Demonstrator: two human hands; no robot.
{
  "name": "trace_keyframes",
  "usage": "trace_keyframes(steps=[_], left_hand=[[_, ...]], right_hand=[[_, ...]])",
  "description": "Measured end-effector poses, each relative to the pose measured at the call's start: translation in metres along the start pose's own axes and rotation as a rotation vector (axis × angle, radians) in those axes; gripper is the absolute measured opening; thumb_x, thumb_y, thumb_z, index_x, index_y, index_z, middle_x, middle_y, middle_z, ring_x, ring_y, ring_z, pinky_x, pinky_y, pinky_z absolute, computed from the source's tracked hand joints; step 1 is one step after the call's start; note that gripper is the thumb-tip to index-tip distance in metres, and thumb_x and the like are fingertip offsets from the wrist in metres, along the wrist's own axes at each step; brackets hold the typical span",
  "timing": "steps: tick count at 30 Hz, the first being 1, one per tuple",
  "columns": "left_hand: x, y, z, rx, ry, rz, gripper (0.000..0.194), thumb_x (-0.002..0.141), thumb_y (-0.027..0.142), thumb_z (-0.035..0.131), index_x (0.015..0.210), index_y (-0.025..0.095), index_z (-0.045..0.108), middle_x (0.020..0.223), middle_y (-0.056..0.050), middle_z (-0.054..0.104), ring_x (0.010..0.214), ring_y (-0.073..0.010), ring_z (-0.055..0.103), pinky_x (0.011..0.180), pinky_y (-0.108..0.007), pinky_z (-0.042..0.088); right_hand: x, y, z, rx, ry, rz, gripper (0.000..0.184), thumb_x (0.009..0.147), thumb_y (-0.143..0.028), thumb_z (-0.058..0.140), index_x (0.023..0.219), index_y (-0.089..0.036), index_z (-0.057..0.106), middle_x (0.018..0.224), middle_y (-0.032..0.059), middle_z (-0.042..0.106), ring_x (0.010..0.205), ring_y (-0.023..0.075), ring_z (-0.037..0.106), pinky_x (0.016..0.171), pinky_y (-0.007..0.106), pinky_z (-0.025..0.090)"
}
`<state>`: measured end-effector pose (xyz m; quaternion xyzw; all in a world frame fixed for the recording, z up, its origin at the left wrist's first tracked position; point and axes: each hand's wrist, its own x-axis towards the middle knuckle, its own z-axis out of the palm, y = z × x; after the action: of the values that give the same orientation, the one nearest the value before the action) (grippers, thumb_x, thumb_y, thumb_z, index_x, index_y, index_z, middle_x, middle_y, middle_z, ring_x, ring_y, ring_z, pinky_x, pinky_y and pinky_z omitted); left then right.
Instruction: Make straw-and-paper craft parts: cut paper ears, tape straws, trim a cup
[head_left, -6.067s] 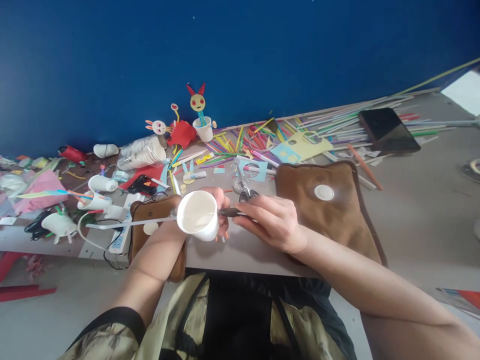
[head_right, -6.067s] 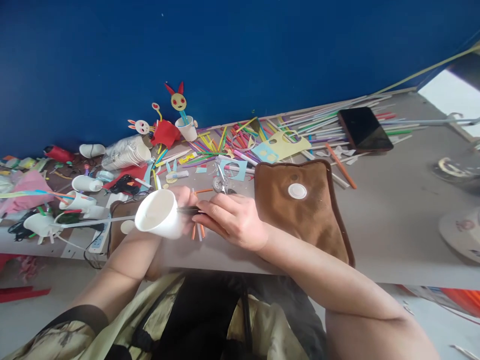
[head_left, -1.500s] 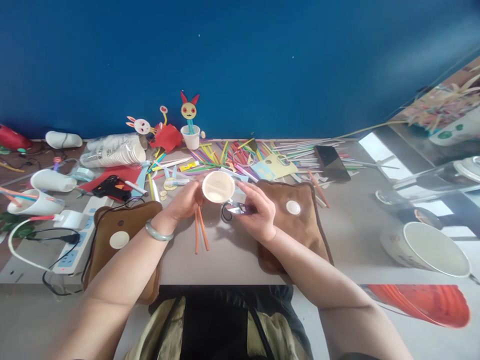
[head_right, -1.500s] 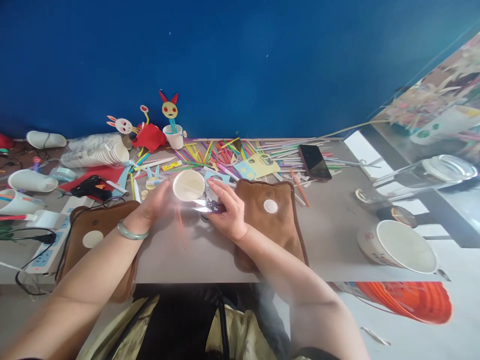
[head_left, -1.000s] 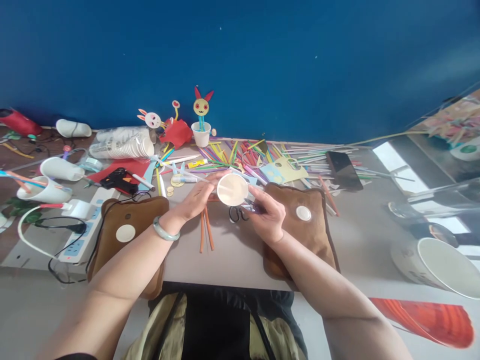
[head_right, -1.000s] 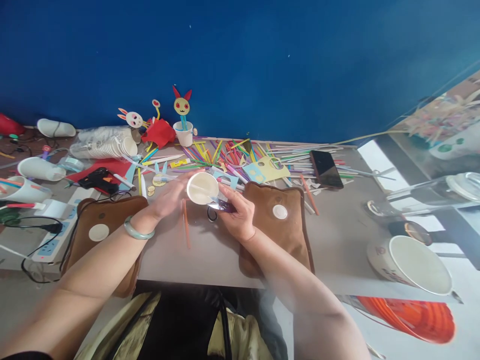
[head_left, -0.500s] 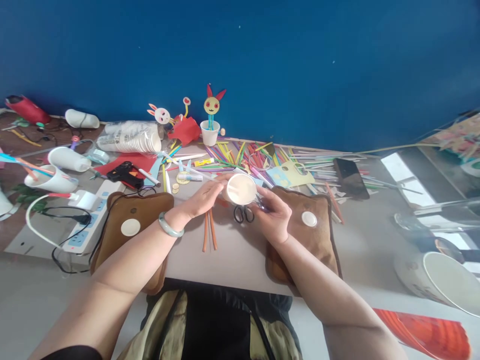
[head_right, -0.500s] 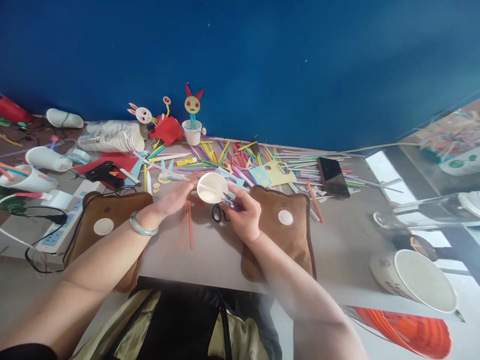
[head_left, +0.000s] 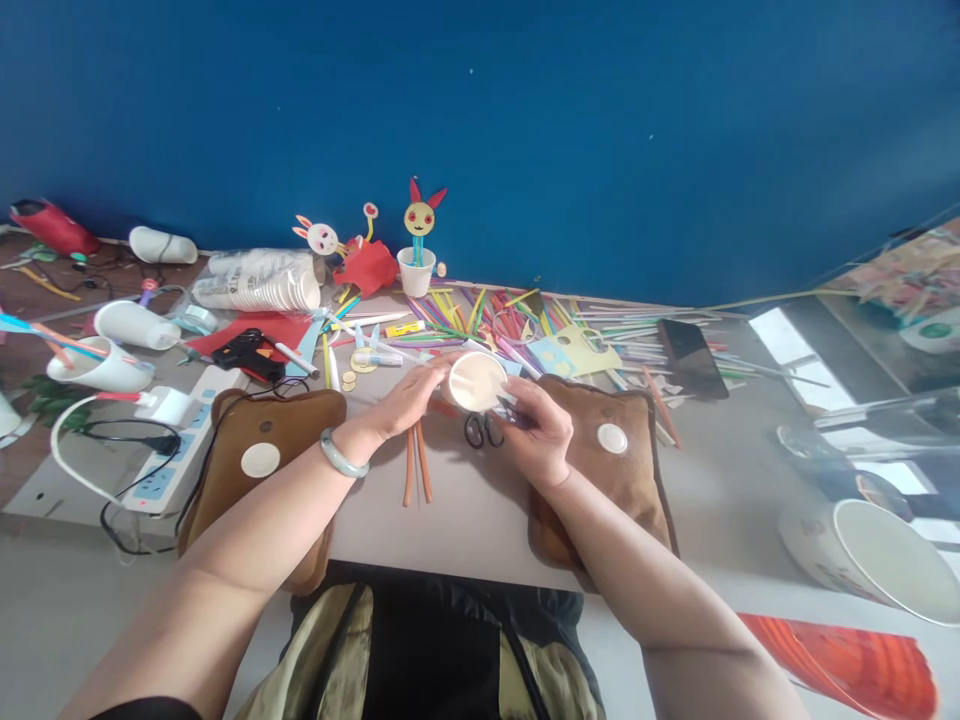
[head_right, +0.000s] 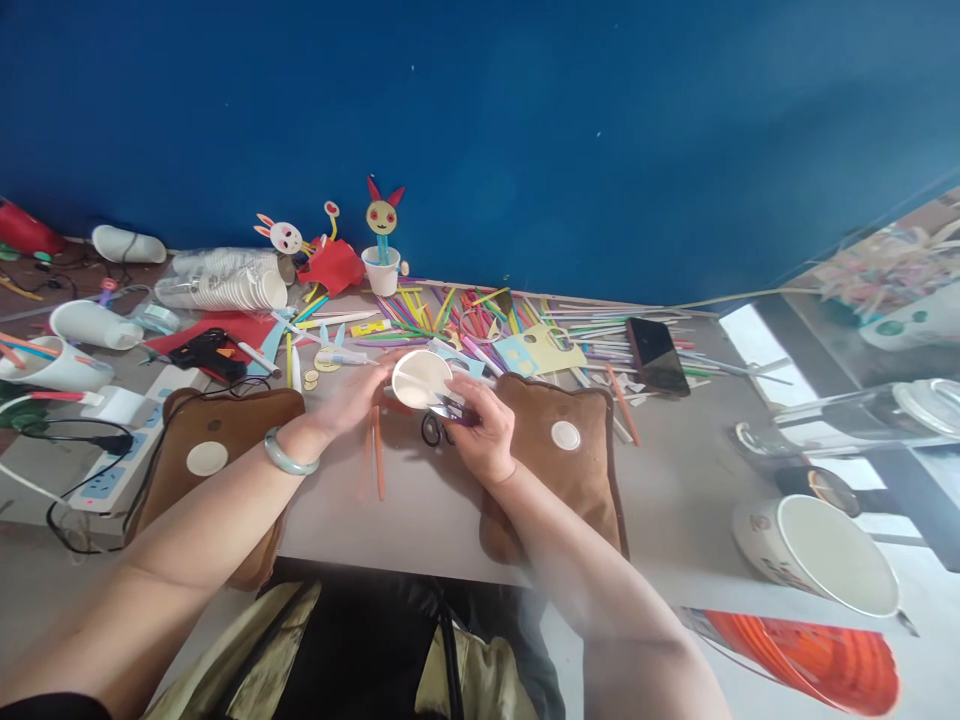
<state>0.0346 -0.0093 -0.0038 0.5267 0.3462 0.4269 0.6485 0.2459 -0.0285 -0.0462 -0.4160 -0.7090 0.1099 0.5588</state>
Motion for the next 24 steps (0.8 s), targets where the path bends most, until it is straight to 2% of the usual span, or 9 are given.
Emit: trace_keyframes(steps=[2, 4, 8, 11, 18, 20, 24], left_hand=[[0.0, 0.001, 0.0, -0.008, -0.014, -0.005, 0.033, 0.09, 0.034, 0.055, 0.116, 0.024, 0.074, 0.132, -0.009, 0.065, 0.119, -0.03, 0.061, 0.088, -0.042, 0.059], [0.001, 0.001, 0.001, -0.027, -0.024, -0.018, 0.034, 0.09, 0.035, 0.054, 0.116, 0.024, 0.073, 0.13, -0.008, 0.065, 0.122, -0.0292, 0.059, 0.088, -0.041, 0.059], [0.003, -0.003, 0.005, -0.088, -0.027, -0.047, 0.038, 0.091, 0.037, 0.051, 0.12, 0.024, 0.07, 0.126, -0.009, 0.067, 0.122, -0.029, 0.058, 0.086, -0.04, 0.059], [0.006, -0.009, 0.006, -0.152, -0.036, -0.084, 0.041, 0.09, 0.039, 0.054, 0.126, 0.025, 0.066, 0.122, -0.009, 0.069, 0.116, -0.0295, 0.061, 0.087, -0.041, 0.059], [0.012, -0.013, -0.002, -0.292, -0.032, -0.148, 0.042, 0.086, 0.037, 0.057, 0.124, 0.021, 0.067, 0.115, -0.013, 0.072, 0.112, -0.0313, 0.064, 0.087, -0.042, 0.058], [0.013, -0.01, -0.004, -0.351, 0.0, -0.168, 0.042, 0.086, 0.037, 0.054, 0.123, 0.021, 0.066, 0.112, -0.011, 0.073, 0.109, -0.0311, 0.066, 0.085, -0.044, 0.059], [0.013, -0.003, -0.007, -0.411, 0.093, -0.177, 0.039, 0.086, 0.037, 0.052, 0.117, 0.018, 0.065, 0.106, -0.009, 0.074, 0.107, -0.031, 0.068, 0.084, -0.046, 0.06]], right_hand=[[-0.002, -0.001, 0.002, 0.024, 0.012, 0.084, 0.036, 0.076, -0.023, 0.077, 0.11, -0.023, 0.066, 0.106, 0.0071, 0.078, 0.059, 0.0133, 0.068, 0.053, 0.026, 0.056], [-0.003, -0.003, 0.005, 0.087, 0.026, 0.136, 0.038, 0.075, -0.025, 0.079, 0.109, -0.023, 0.062, 0.108, 0.0074, 0.077, 0.055, 0.0107, 0.064, 0.049, 0.023, 0.052], [0.0, -0.006, 0.007, 0.198, 0.016, 0.148, 0.032, 0.076, -0.027, 0.08, 0.096, -0.023, 0.055, 0.107, 0.0076, 0.077, 0.066, 0.0135, 0.069, 0.054, 0.023, 0.053], [0.002, -0.008, 0.007, 0.229, -0.011, 0.189, 0.034, 0.076, -0.031, 0.081, 0.092, -0.023, 0.052, 0.109, 0.0087, 0.077, 0.067, 0.0143, 0.069, 0.055, 0.025, 0.053], [0.003, -0.014, 0.002, 0.273, -0.06, 0.22, 0.033, 0.078, -0.033, 0.081, 0.096, -0.022, 0.056, 0.12, 0.0118, 0.074, 0.048, 0.0062, 0.053, 0.048, 0.024, 0.047], [0.004, -0.015, 0.001, 0.283, -0.055, 0.218, 0.032, 0.079, -0.033, 0.08, 0.097, -0.022, 0.056, 0.121, 0.0122, 0.073, 0.05, 0.0068, 0.055, 0.05, 0.025, 0.05], [0.005, -0.013, 0.0, 0.233, -0.015, 0.212, 0.029, 0.08, -0.039, 0.079, 0.093, -0.022, 0.061, 0.094, 0.0054, 0.077, 0.065, 0.0144, 0.069, 0.06, 0.027, 0.056]])
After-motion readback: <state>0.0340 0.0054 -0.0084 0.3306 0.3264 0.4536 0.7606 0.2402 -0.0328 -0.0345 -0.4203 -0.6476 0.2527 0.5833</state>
